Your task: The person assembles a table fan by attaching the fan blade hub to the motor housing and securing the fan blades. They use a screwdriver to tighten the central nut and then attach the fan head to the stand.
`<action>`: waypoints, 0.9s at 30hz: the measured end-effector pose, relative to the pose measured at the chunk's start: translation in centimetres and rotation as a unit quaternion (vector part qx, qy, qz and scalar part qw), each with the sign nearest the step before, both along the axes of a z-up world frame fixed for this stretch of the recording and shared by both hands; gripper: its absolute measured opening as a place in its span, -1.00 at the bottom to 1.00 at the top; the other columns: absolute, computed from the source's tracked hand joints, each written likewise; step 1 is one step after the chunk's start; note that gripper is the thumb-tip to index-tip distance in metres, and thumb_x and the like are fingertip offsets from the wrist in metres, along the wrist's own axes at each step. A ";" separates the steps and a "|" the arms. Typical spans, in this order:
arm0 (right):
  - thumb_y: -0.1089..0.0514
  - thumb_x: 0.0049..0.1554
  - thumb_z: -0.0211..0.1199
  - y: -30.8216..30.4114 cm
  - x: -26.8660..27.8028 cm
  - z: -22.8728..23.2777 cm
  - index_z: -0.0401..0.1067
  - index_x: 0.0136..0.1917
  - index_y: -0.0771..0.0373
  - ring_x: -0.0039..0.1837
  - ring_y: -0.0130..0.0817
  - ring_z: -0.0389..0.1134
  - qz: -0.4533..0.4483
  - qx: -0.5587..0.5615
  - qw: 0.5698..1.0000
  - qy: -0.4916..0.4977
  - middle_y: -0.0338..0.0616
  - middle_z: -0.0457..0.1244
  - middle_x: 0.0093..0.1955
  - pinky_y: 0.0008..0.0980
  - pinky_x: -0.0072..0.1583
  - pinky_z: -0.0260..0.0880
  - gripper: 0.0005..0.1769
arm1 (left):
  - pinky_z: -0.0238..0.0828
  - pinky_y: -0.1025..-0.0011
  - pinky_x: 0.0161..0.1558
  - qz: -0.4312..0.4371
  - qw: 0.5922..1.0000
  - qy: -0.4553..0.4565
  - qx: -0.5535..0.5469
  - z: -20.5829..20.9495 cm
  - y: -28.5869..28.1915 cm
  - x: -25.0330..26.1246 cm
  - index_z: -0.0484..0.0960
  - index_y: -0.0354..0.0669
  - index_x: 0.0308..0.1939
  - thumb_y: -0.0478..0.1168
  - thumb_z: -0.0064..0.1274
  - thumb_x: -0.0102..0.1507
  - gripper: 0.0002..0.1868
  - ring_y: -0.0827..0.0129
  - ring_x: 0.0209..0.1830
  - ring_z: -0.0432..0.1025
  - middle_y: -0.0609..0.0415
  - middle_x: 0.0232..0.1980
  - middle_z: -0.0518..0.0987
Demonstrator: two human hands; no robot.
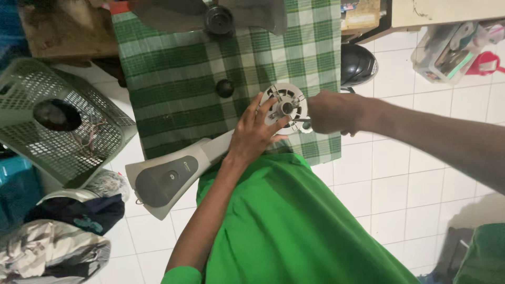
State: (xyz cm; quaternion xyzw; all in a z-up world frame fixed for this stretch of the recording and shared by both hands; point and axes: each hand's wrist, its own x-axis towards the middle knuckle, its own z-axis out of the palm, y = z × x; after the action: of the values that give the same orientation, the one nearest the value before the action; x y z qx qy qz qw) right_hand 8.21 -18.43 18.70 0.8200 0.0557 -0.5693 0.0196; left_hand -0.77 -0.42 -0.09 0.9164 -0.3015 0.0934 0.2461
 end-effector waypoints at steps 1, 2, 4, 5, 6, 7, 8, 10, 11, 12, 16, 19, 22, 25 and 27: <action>0.20 0.23 0.09 -0.2 0.3 0.1 0.44 0.20 0.27 -0.22 -0.14 0.53 -0.023 -0.021 0.999 0.022 0.05 0.43 -0.20 -0.19 -0.18 0.57 -0.70 | 0.37 0.01 0.42 0.000 1.000 0.001 -0.001 -0.1 -0.1 0.0 0.56 0.43 0.21 0.26 0.29 0.14 -0.43 0.00 0.61 -0.01 0.09 0.48 0.22; 0.10 0.22 0.18 -0.6 0.6 0.4 0.34 0.35 0.12 -0.16 -0.13 0.52 -0.045 -0.042 0.997 0.042 0.05 0.42 -0.14 -0.13 -0.14 0.59 -0.57 | 0.38 0.01 0.43 -0.001 1.000 0.003 -0.003 -0.2 -0.2 -0.1 0.55 0.41 0.21 0.27 0.28 0.14 -0.43 -0.01 0.61 -0.01 0.09 0.48 0.22; 0.04 0.15 0.37 -0.9 0.8 0.8 0.12 0.55 -0.09 -0.05 -0.13 0.51 -0.064 -0.041 0.995 0.059 -0.05 0.37 0.03 -0.12 -0.06 0.62 -0.23 | 0.38 0.00 0.42 0.000 1.000 0.004 -0.009 -0.3 -0.1 0.0 0.55 0.41 0.20 0.27 0.28 0.14 -0.43 -0.01 0.61 -0.01 0.08 0.47 0.22; 0.08 0.10 0.46 -1.3 0.7 1.0 0.00 0.60 -0.17 0.01 -0.13 0.53 -0.061 -0.018 0.996 0.057 -0.16 0.35 0.14 -0.16 -0.02 0.64 -0.05 | 0.38 -0.01 0.41 -0.002 1.000 0.002 -0.014 -0.3 -0.1 0.1 0.55 0.43 0.21 0.27 0.28 0.14 -0.43 -0.02 0.60 -0.02 0.08 0.47 0.22; 0.03 -0.04 0.56 -2.6 0.5 2.1 0.08 0.60 -0.03 0.09 -0.08 0.46 0.064 0.135 0.988 -0.032 -0.08 0.34 0.16 -0.16 0.03 0.56 0.05 | 0.38 -0.02 0.41 -0.003 1.000 0.001 -0.019 -0.2 0.0 0.1 0.55 0.45 0.21 0.27 0.28 0.14 -0.43 -0.02 0.60 -0.02 0.09 0.47 0.22; -0.01 -0.17 0.66 -3.4 0.3 2.7 0.17 0.60 0.10 0.18 -0.03 0.40 0.178 0.281 0.935 -0.125 0.01 0.34 0.19 -0.15 0.08 0.49 0.16 | 0.38 -0.03 0.41 -0.004 1.000 0.003 -0.021 -0.2 0.1 0.1 0.55 0.45 0.22 0.26 0.27 0.13 -0.42 -0.02 0.60 -0.03 0.08 0.47 0.21; 0.09 -0.13 0.56 -3.8 0.1 2.9 0.17 0.59 0.03 0.18 -0.08 0.41 0.145 0.227 0.956 -0.120 -0.01 0.29 0.24 -0.21 0.09 0.52 0.07 | 0.38 -0.03 0.40 -0.004 1.000 0.006 -0.023 -0.2 0.2 0.2 0.55 0.45 0.22 0.26 0.26 0.13 -0.42 -0.03 0.60 -0.03 0.07 0.47 0.21; 0.28 -0.04 0.37 -5.3 -1.2 4.0 0.17 0.57 -0.12 0.18 -0.17 0.43 0.072 0.112 0.985 -0.109 -0.04 0.18 0.34 -0.31 0.13 0.58 -0.05 | 0.38 -0.03 0.41 -0.007 1.000 0.011 -0.025 -0.1 0.2 0.2 0.55 0.45 0.23 0.26 0.26 0.13 -0.41 -0.03 0.60 -0.04 0.06 0.47 0.20; 0.25 0.01 0.35 -5.5 -1.7 4.1 0.24 0.51 -0.10 0.16 -0.15 0.43 0.097 0.148 0.973 -0.149 -0.04 0.21 0.32 -0.29 0.13 0.57 -0.18 | 0.38 -0.02 0.41 -0.010 1.000 0.013 -0.024 -0.1 0.2 0.3 0.55 0.45 0.23 0.25 0.25 0.13 -0.42 -0.03 0.60 -0.04 0.06 0.47 0.20; 0.23 0.06 0.33 -5.6 -2.1 4.3 0.31 0.45 -0.08 0.14 -0.13 0.43 0.123 0.183 0.957 -0.189 -0.04 0.23 0.30 -0.26 0.12 0.56 -0.30 | 0.38 -0.02 0.42 -0.012 1.000 0.015 -0.024 0.0 0.1 0.3 0.55 0.44 0.23 0.25 0.25 0.14 -0.42 -0.03 0.61 -0.05 0.06 0.46 0.20; 0.20 0.11 0.29 -5.4 -2.9 4.4 0.42 0.31 0.13 0.11 0.05 0.43 0.250 0.283 0.867 -0.326 0.12 0.26 0.36 -0.20 -0.01 0.55 -0.52 | 0.39 0.00 0.43 -0.010 1.000 0.012 -0.021 -0.1 0.1 0.3 0.55 0.46 0.22 0.26 0.23 0.17 -0.46 -0.01 0.61 -0.04 0.08 0.47 0.20; 0.20 0.28 0.15 -5.3 -3.2 4.4 0.35 0.41 0.05 -0.02 -0.20 0.52 0.255 0.136 0.918 -0.271 -0.08 0.26 0.35 -0.33 0.05 0.59 -0.57 | 0.40 0.00 0.42 -0.011 1.000 0.009 -0.015 -0.1 0.1 0.2 0.56 0.43 0.21 0.28 0.21 0.18 -0.47 -0.02 0.61 -0.04 0.07 0.47 0.20; 0.10 0.23 0.19 -5.7 -3.6 4.2 0.32 0.31 0.24 -0.12 -0.11 0.55 0.001 0.161 0.953 -0.257 -0.18 0.44 0.04 -0.25 0.01 0.56 -0.59 | 0.41 -0.01 0.40 -0.009 1.000 0.004 -0.014 0.0 0.2 0.1 0.56 0.45 0.20 0.29 0.19 0.18 -0.47 -0.02 0.61 -0.04 0.08 0.47 0.21; 0.06 0.15 0.17 -6.8 -3.5 3.9 0.28 0.29 0.41 -0.09 -0.05 0.51 0.096 0.300 0.889 -0.333 0.22 0.26 0.22 -0.28 -0.03 0.56 -0.48 | 0.41 -0.01 0.39 -0.010 1.000 -0.001 -0.020 -0.1 0.1 0.2 0.56 0.43 0.21 0.28 0.20 0.20 -0.49 -0.02 0.61 -0.05 0.06 0.47 0.20; 0.04 0.22 0.16 -7.0 -3.8 3.7 0.26 0.27 0.39 -0.09 -0.12 0.52 0.093 0.286 0.901 -0.313 0.13 0.31 0.31 -0.32 -0.03 0.58 -0.53 | 0.42 -0.01 0.40 -0.007 1.000 0.001 -0.025 -0.2 0.1 0.3 0.57 0.44 0.19 0.27 0.21 0.19 -0.50 -0.01 0.61 -0.05 0.09 0.46 0.20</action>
State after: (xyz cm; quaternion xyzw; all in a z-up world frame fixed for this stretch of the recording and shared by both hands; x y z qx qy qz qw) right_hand 4.38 -25.45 22.38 0.9173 0.2833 -0.2386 -0.1460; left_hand -0.46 -0.31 -0.24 0.9080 -0.3054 0.0984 0.2694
